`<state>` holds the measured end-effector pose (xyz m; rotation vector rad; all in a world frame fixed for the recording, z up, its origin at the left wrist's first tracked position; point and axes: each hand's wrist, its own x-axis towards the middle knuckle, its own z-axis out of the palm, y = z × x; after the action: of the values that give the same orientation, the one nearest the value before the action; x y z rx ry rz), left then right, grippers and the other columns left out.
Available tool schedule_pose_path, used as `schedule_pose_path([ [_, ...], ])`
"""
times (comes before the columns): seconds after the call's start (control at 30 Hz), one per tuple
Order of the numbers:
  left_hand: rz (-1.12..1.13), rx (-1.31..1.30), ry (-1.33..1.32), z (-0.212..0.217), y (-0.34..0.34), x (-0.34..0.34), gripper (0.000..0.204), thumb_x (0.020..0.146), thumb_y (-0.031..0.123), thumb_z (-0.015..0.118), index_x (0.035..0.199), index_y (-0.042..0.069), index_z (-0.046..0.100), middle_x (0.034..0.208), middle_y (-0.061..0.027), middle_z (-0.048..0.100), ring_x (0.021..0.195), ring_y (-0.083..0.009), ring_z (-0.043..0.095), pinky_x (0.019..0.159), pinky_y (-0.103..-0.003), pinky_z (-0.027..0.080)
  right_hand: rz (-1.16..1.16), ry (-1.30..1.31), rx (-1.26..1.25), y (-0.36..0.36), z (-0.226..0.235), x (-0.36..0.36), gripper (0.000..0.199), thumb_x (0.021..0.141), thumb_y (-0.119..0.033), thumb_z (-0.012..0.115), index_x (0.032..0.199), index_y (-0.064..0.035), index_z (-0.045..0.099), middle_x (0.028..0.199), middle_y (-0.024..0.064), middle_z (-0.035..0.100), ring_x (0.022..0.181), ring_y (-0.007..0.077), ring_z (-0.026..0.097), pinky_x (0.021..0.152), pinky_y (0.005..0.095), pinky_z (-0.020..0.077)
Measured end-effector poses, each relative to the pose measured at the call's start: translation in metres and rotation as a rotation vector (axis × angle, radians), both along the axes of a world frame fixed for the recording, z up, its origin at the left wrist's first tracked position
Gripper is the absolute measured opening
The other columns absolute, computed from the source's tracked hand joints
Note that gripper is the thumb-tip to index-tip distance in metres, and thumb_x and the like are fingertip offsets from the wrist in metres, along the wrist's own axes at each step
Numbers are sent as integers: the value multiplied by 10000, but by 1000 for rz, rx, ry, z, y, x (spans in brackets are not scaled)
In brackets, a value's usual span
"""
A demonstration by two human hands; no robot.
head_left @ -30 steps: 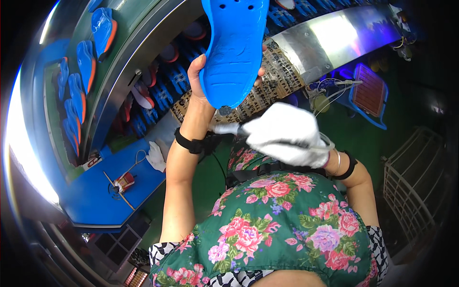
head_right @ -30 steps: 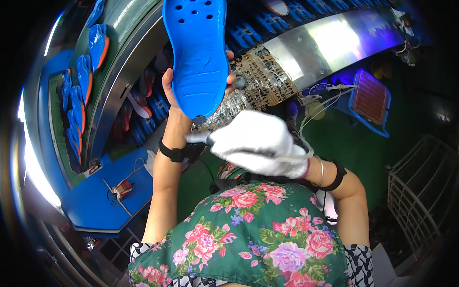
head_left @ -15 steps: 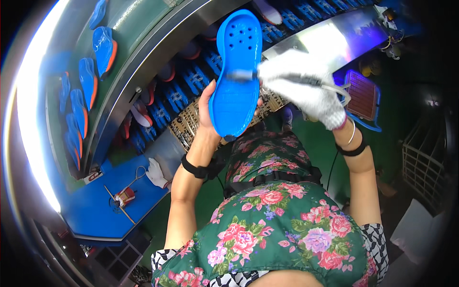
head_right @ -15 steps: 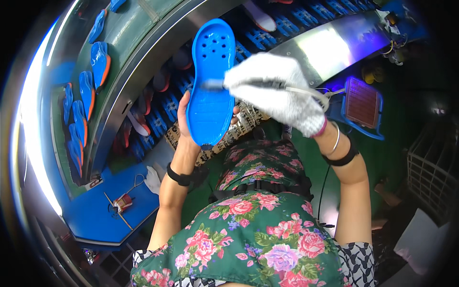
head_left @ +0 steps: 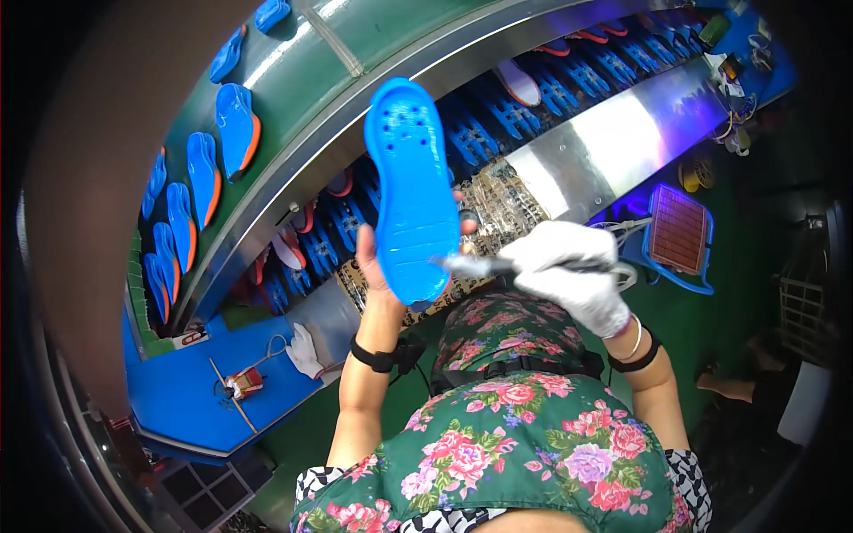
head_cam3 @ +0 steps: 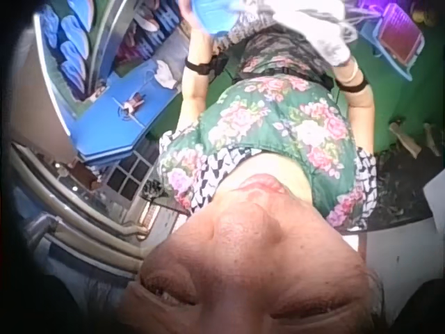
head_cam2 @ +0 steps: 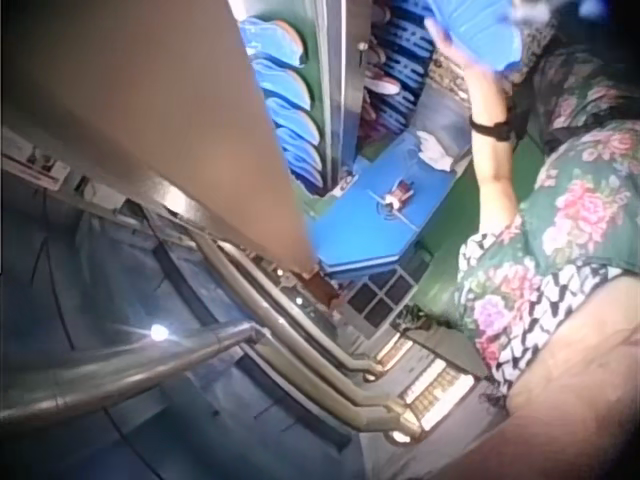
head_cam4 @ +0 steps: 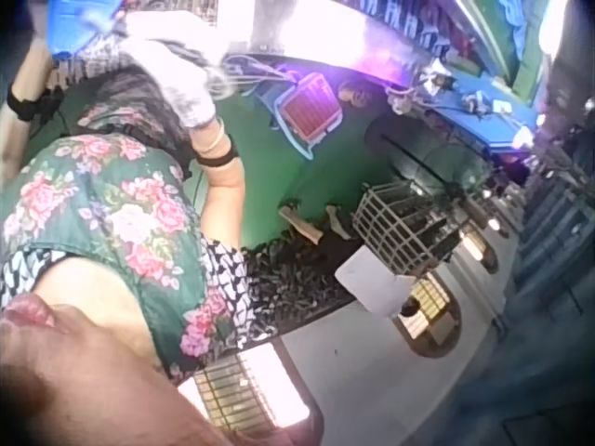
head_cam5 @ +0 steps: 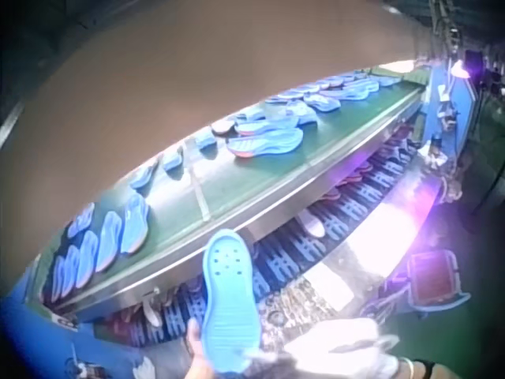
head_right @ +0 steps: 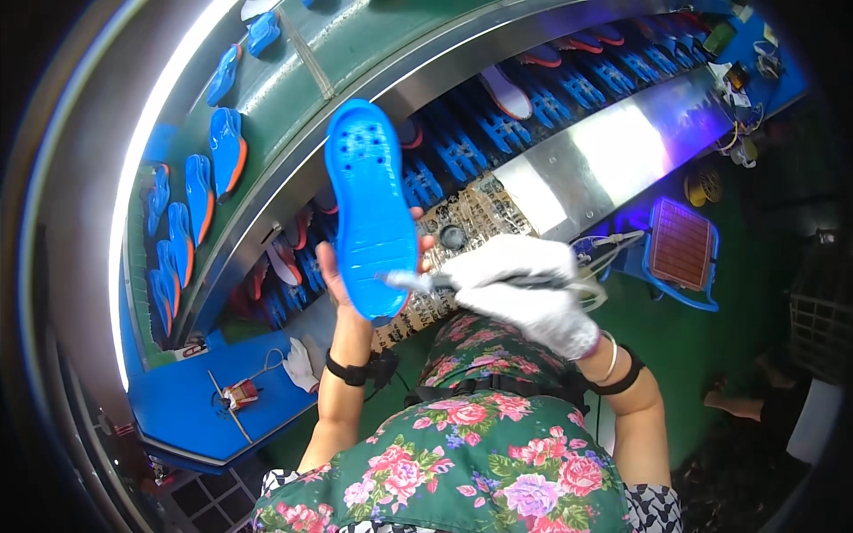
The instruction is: Applying glue to blue shoe soles using a brush on an assembly line.
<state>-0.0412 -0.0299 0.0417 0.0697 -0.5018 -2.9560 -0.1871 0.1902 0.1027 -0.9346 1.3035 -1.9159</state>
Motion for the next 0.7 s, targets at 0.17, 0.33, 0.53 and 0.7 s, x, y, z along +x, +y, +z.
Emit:
schedule_pose_path([
  [0.17, -60, -87, 358, 49, -69, -5, 1221, 765, 340, 898, 1612, 105, 51, 1629, -300, 118, 1293, -595, 446, 928, -691, 526, -236, -351, -16, 7, -23, -9, 177, 799, 72, 737, 972, 41, 756, 1010, 153, 759, 907, 215, 728, 864, 330, 566],
  [0.33, 295, 203, 235, 73, -152, -57, 1111, 824, 474, 793, 1592, 39, 118, 1603, -321, 117, 1387, -520, 349, 1104, -558, 439, -180, -251, 162, -9, -60, 11, 197, 852, 6, 734, 1047, 7, 764, 975, 88, 767, 845, 118, 694, 772, 253, 552],
  [0.53, 473, 563, 173, 68, -188, -69, 1019, 959, 740, 373, 1550, -66, 178, 1576, -322, 213, 1454, -441, 282, 1119, -543, 422, -142, -246, 229, -18, -95, 21, 196, 859, -13, 743, 1052, 12, 764, 973, 87, 769, 874, 131, 704, 791, 273, 562],
  [0.7, 642, 422, 132, 78, -211, -84, 1106, 916, 796, 380, 1546, -87, 164, 1604, -311, 166, 1504, -442, 174, 1164, -591, 367, -127, -222, 213, -19, -109, 23, 196, 858, -18, 750, 1051, 11, 765, 978, 86, 770, 885, 133, 705, 806, 277, 564],
])
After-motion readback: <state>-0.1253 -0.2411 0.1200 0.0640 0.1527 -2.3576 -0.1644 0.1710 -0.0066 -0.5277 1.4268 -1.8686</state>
